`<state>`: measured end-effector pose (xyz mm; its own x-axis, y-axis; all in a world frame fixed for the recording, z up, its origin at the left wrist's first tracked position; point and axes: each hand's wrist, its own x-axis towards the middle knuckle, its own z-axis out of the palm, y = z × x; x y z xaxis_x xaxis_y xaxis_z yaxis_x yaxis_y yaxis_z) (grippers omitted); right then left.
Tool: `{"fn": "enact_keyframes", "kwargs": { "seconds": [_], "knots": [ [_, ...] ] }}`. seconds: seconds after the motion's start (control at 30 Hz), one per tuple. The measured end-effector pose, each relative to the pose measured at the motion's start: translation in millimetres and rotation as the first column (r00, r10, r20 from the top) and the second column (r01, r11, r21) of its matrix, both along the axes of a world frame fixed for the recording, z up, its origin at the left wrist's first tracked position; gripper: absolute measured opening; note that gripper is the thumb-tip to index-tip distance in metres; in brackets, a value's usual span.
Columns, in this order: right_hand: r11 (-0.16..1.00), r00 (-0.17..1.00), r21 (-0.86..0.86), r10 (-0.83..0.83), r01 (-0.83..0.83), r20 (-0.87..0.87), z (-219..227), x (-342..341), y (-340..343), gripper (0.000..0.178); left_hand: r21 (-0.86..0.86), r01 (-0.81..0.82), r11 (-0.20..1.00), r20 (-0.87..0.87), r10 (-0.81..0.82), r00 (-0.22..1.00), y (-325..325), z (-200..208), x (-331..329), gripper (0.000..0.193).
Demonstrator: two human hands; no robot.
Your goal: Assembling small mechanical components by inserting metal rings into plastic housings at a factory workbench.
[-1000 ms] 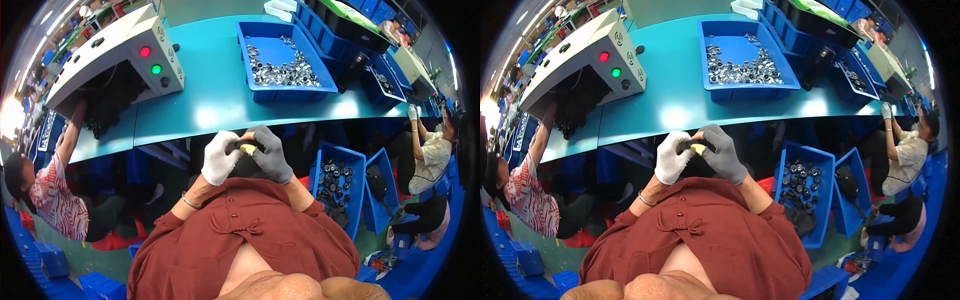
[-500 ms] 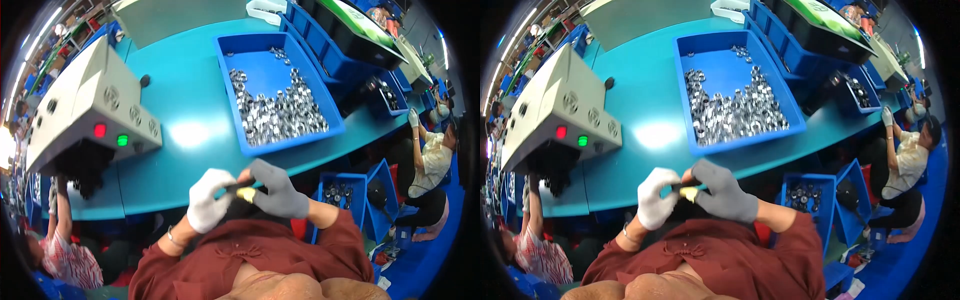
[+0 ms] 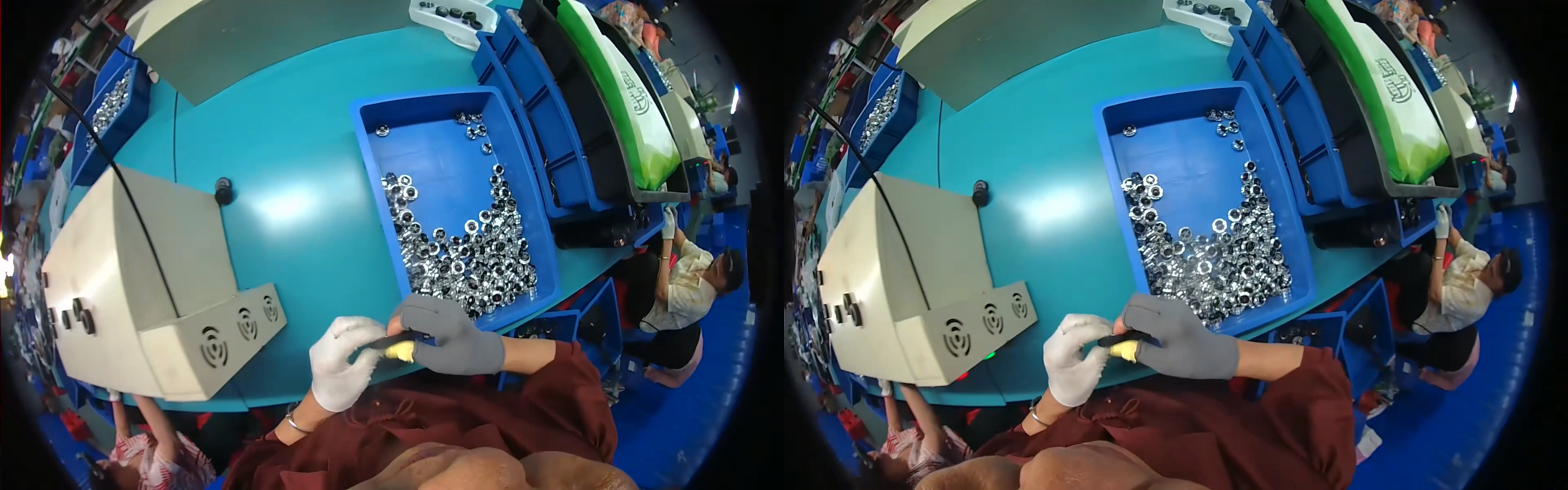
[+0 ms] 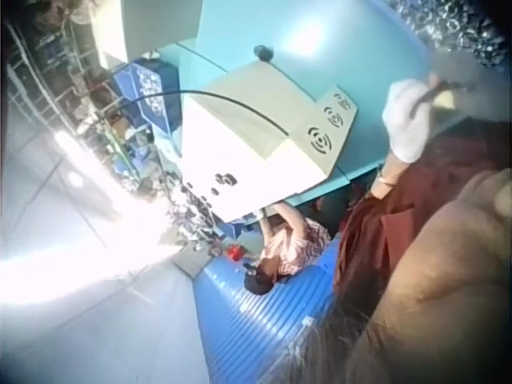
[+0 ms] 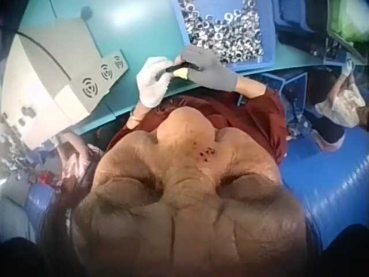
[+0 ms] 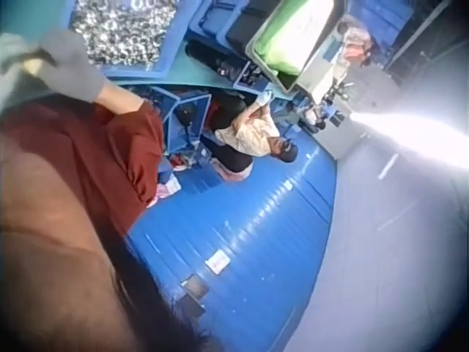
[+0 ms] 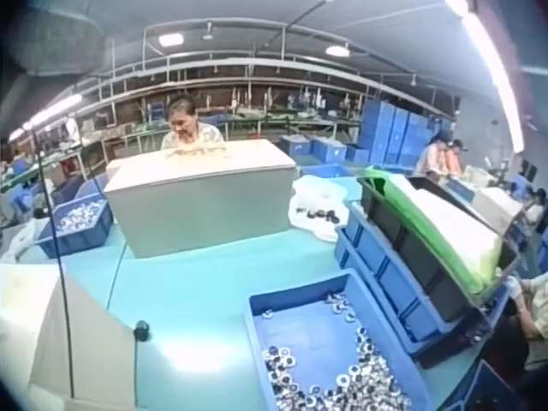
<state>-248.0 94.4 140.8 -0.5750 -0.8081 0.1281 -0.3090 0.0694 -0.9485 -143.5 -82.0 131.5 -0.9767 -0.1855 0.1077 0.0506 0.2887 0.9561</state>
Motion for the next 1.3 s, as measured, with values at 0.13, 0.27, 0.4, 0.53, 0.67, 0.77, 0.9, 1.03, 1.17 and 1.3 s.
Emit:
{"fn": "enact_keyframes", "kwargs": {
  "seconds": [0.13, 0.27, 0.4, 0.53, 0.67, 0.77, 0.9, 1.03, 1.17, 1.3],
  "knots": [
    [0.995, 0.997, -0.073, -0.058, 0.062, 0.059, 16.7, 4.9, -20.2, 0.017, -0.015, 0.008, 1.000, 0.125, -0.006, 0.992, -18.4, 38.1, 0.2, 0.029],
    [0.993, 0.979, 0.031, -0.119, 0.116, 0.165, 44.6, 20.3, -29.3, 0.018, -0.028, 0.022, 0.999, 0.138, -0.018, 0.990, -31.4, 61.4, 7.7, 0.031],
    [0.950, 0.946, -0.022, -0.309, 0.312, 0.095, 65.0, 45.8, -41.8, 0.022, -0.221, 0.032, 0.975, -0.006, -0.035, 0.999, -38.0, 77.4, 11.2, 0.040],
    [0.929, 0.928, -0.026, -0.367, 0.369, 0.065, 62.9, 54.8, -41.1, 0.018, -0.248, 0.070, 0.966, 0.057, -0.058, 0.997, -36.7, 83.6, 14.6, 0.051],
    [0.926, 0.927, -0.063, -0.366, 0.372, 0.085, 68.2, 55.8, -31.9, 0.018, 0.335, -0.025, 0.942, 0.286, -0.077, 0.955, -35.9, 71.9, 27.8, 0.032],
    [0.934, 0.925, -0.074, -0.333, 0.351, 0.181, 63.1, 57.9, -27.1, 0.015, 0.604, -0.092, 0.792, 0.391, -0.194, 0.900, -30.3, 69.2, 32.8, 0.024],
    [0.940, 0.918, -0.077, -0.303, 0.332, 0.256, 47.9, 64.7, -8.3, 0.012, 0.598, -0.091, 0.796, 0.368, -0.171, 0.914, -12.5, 67.0, 40.0, 0.022],
    [0.926, 0.847, -0.087, -0.293, 0.366, 0.443, 43.2, 69.5, 23.4, 0.013, 0.553, -0.042, 0.832, 0.366, -0.197, 0.910, 16.3, 69.2, 32.9, 0.022],
    [0.861, 0.810, -0.133, -0.394, 0.490, 0.434, 28.3, 64.0, 70.6, 0.015, 0.486, -0.134, 0.864, 0.482, -0.137, 0.865, 49.8, 71.3, 20.6, 0.024],
    [0.568, 0.466, 0.189, -0.789, 0.801, 0.400, 3.7, 48.9, 192.6, 0.022, 0.415, -0.250, 0.875, 0.568, -0.035, 0.822, 72.3, 67.2, 17.9, 0.026]
  ]
}}
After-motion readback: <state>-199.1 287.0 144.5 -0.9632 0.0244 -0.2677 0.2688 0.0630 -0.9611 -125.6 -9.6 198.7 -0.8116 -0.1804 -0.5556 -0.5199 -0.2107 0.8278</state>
